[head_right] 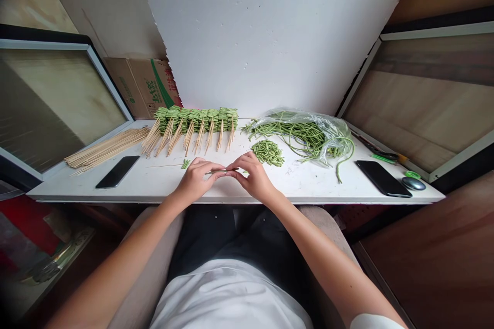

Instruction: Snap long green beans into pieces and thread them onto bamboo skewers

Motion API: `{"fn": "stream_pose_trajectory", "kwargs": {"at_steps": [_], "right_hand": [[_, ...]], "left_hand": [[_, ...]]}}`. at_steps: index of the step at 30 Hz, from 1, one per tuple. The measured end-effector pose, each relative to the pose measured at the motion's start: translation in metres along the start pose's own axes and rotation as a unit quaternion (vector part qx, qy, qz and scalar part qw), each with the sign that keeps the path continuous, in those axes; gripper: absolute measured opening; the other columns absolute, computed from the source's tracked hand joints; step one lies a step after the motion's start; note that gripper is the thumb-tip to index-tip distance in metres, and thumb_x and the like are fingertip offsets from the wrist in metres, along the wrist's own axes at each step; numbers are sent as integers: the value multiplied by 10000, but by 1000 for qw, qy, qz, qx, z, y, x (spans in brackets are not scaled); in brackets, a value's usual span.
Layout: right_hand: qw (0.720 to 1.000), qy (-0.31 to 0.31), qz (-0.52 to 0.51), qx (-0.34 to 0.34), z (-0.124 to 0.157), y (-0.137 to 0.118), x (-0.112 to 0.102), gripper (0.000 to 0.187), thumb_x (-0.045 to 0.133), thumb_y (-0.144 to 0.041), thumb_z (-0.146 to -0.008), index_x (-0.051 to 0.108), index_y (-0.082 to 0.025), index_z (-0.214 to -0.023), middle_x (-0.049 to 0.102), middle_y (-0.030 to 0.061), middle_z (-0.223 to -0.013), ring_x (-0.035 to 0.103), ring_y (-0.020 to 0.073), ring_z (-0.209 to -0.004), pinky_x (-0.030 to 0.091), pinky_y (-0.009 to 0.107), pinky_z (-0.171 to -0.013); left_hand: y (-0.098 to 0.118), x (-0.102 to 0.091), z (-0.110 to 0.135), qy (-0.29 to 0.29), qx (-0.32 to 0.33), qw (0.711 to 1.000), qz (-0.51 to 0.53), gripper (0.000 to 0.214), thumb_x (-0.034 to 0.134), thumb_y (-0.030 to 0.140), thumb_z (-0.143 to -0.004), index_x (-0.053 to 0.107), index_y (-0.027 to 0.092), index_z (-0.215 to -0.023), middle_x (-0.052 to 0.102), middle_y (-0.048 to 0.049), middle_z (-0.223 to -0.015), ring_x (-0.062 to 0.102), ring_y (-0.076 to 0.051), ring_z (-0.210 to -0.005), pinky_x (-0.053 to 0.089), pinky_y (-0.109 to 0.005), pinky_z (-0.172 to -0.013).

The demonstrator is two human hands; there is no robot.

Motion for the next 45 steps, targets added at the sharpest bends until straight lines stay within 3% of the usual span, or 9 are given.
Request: {"fn": "stream_pose_trajectory", "kwargs": {"at_steps": [11,18,24,29,33,39,45], "right_hand": [[999,23,31,-32,2,-9,2,40,670,-266,-1023,703,-249,-1009,719,63,-919,580,252,-926,484,435,-855],[1000,14,10,-20,3,-9,7,233,535,-106,-1024,698,-248,-936,705,55,-855,557,247,-905,484,420,-830],[998,11,-52,42,3,-3,6,252,543,-242,-1051,694,-265,-851,703,56,-823,590,263,-916,503,441,-853],[998,35,-23,48,0,15,-11,228,720,-489,-970,778,-281,-899,738,72,-895,612,286,-957,497,482,-911],[995,48,70,56,5,53,-23,288,743,-550,-925,839,-278,-921,704,100,-898,572,309,-940,485,488,-846],[986,7,135,100,19,106,-20,293,695,-494,-974,853,-249,-936,715,104,-840,548,306,-867,476,478,-793],[982,-18,153,109,23,111,-11,325,574,-403,-1047,844,-227,-999,740,117,-893,569,312,-905,478,470,-810]], "left_hand": [[4,-4,-3,3,14,1000,-11,124,756,337,-981,770,224,-931,819,-8,-870,723,-182,-763,451,-382,-843],[11,-1,-2,-2,32,999,12,157,729,274,-999,767,234,-853,819,7,-841,727,-167,-739,441,-391,-875],[-4,-10,-4,-1,3,1000,19,242,690,264,-1016,768,249,-789,813,11,-792,743,-178,-735,448,-412,-905],[-20,-34,-9,54,-22,998,18,179,766,361,-969,792,254,-829,827,-7,-854,751,-195,-764,472,-416,-917],[-17,-35,-9,59,-16,998,26,133,816,372,-927,801,253,-870,829,-9,-871,755,-199,-777,480,-419,-933],[-14,-27,-7,47,-7,998,34,150,785,371,-956,796,237,-890,833,-17,-893,762,-194,-787,467,-409,-904],[-18,-19,-5,21,-16,999,27,182,775,409,-960,804,245,-889,836,-21,-894,761,-201,-792,453,-416,-907]]}}
Point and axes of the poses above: each hand's wrist, its own z-axis away from the middle knuckle, its own x-axis out of the palm, y = z × x, the point moved 9 cm from there along -z, towards the middle knuckle
